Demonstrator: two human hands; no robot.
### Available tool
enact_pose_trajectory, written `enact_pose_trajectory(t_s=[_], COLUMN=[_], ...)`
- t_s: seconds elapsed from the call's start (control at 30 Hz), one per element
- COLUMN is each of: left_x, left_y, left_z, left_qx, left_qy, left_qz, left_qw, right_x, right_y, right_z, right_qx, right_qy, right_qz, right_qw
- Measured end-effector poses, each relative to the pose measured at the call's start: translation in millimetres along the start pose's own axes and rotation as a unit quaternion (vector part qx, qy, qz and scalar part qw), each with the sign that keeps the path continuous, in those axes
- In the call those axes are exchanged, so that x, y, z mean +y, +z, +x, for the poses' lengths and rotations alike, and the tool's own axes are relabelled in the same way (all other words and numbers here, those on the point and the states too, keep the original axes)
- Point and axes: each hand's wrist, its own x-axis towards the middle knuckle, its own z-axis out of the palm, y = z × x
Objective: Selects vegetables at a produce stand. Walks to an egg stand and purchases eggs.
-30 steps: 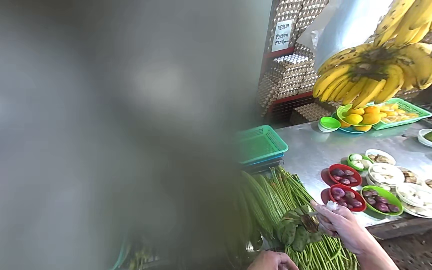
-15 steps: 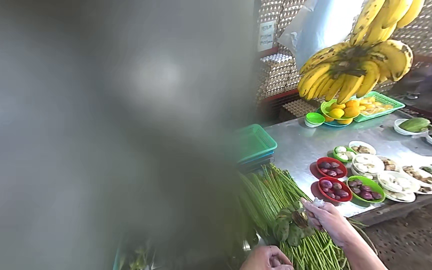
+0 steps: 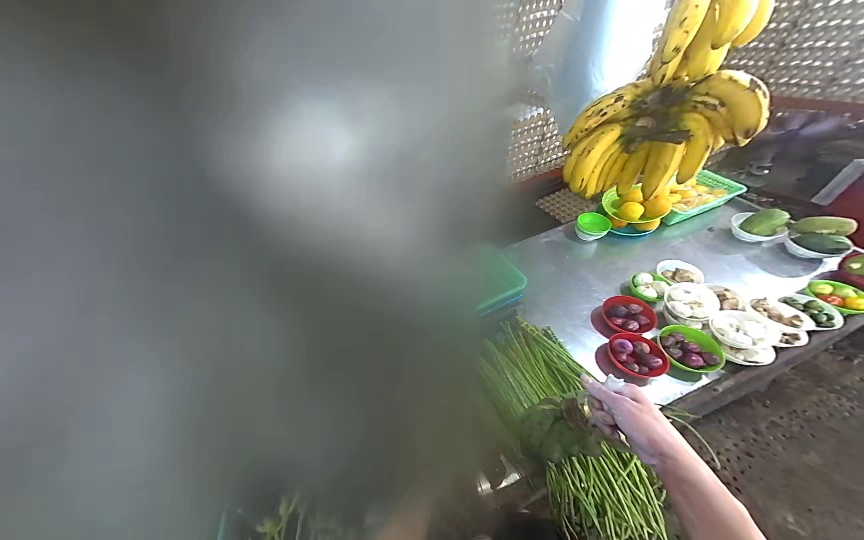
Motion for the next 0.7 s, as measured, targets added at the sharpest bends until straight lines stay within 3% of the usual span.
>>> enact_pose_trajectory(t_s=[0.13,0.27,0.43,0.63,0.7], left_x=[46,45,73,27,25], left_y=[-5,-18,-6,-17,-22], left_z=[54,126,140,146,135], left_qx=[0.08,0.118,0.204,0.01,-0.051], left_qy=[-0.033,-0.002,-0.008,0.018,0.044], left_qz=[-0.178,-0.347,-0.432,-0.581,-0.559], left_qw=[0.98,0.93,0.878,0.813,0.827], right_x=[2,10,27,51,49], right_y=[2,6,17,28,38], right_z=[-6,-13,-28,-54,-63], right_qx=[0.009,0.035,0.064,0.097,0.101], right_qy=[0.002,0.013,0.009,0.025,0.032], right_qz=[-0.001,-0.011,-0.013,-0.008,-0.03], right_qw=[1.0,0.999,0.998,0.995,0.994])
